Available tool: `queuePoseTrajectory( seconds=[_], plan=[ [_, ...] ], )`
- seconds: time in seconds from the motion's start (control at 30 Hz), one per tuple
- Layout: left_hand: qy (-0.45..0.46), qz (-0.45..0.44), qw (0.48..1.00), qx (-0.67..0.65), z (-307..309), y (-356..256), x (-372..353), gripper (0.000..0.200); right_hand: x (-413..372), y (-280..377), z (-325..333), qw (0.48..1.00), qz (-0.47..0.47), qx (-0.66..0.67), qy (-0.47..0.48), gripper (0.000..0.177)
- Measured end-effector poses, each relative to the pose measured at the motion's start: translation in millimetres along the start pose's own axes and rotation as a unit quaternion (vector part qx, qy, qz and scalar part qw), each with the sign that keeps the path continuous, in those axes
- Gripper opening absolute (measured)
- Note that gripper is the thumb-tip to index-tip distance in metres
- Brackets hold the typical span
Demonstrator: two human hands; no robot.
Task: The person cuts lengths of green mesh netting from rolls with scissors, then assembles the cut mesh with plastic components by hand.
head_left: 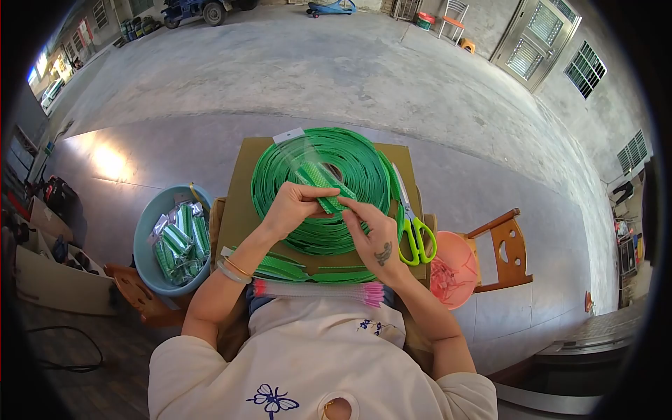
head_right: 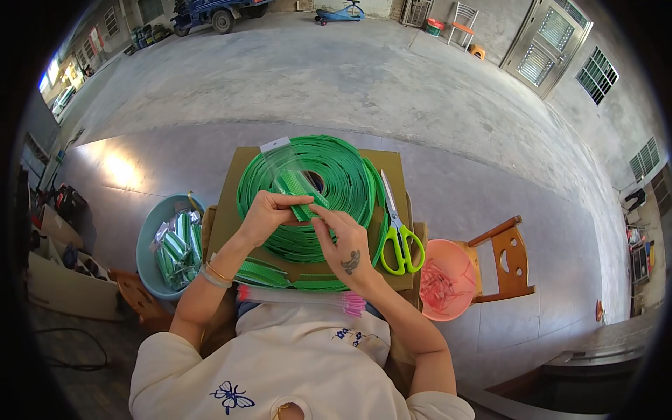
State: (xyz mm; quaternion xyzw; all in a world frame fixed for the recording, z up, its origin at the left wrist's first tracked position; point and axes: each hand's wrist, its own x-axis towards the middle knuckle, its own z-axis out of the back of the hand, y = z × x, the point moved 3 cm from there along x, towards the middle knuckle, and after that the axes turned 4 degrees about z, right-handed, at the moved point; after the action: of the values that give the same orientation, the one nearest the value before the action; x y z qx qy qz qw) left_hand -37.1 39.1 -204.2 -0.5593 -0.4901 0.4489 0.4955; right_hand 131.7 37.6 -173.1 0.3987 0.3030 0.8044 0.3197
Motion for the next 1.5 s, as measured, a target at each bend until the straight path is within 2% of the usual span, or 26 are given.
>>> queuePoseTrajectory(
  seconds=[0.1,0.2,0.37,0.5,0.6,0.7,0.8,0.9,0.97,1.0,1.1,1.2,1.4,1.5],
  plan=[
    [0.010,0.010,1.000,-0.026,-3,-1,-2,0.035,0,0,-3,0.978,0.163,-0.124,-0.029,0.028],
    [0.034,0.011,0.999,-0.012,-6,2,-6,0.039,2,-1,-5,0.961,0.213,-0.175,0.001,0.029],
    [0.048,0.007,0.998,-0.026,-16,11,-11,0.057,8,-20,-16,0.960,0.204,-0.177,0.073,0.034],
    [0.051,-0.010,0.998,-0.016,-25,14,-17,0.076,11,-24,-28,0.955,0.225,-0.169,0.091,0.054],
    [0.048,-0.012,0.999,0.015,-23,17,-17,0.082,15,-35,-33,0.937,0.237,-0.230,0.117,0.065],
    [0.029,-0.003,1.000,0.005,-22,18,-17,0.082,19,-39,-38,0.938,0.244,-0.218,0.111,0.061],
    [-0.008,0.006,0.999,-0.037,-22,19,-19,0.079,15,-32,-36,0.936,0.227,-0.240,0.123,0.043],
    [-0.031,0.054,0.994,-0.093,-20,15,-23,0.075,4,-25,-21,0.935,0.278,-0.221,0.018,0.022],
    [-0.038,0.084,0.989,-0.112,-20,11,-28,0.073,4,-24,-9,0.964,0.195,-0.177,0.041,0.017],
    [-0.041,0.091,0.989,-0.108,-20,9,-30,0.072,5,-23,-5,0.975,0.152,-0.154,0.050,0.017],
    [-0.053,0.098,0.989,-0.098,-20,6,-32,0.068,13,-14,-5,0.959,0.210,-0.172,0.076,0.016],
    [-0.057,0.101,0.990,-0.085,-20,7,-31,0.067,16,-18,-10,0.955,0.202,-0.181,0.117,0.013],
    [-0.071,0.107,0.989,-0.072,-22,4,-32,0.067,12,-16,-14,0.938,0.243,-0.224,0.101,0.013],
    [-0.088,0.104,0.986,-0.097,-23,3,-28,0.068,9,-6,6,0.961,0.220,-0.145,0.088,0.016]
  ],
)
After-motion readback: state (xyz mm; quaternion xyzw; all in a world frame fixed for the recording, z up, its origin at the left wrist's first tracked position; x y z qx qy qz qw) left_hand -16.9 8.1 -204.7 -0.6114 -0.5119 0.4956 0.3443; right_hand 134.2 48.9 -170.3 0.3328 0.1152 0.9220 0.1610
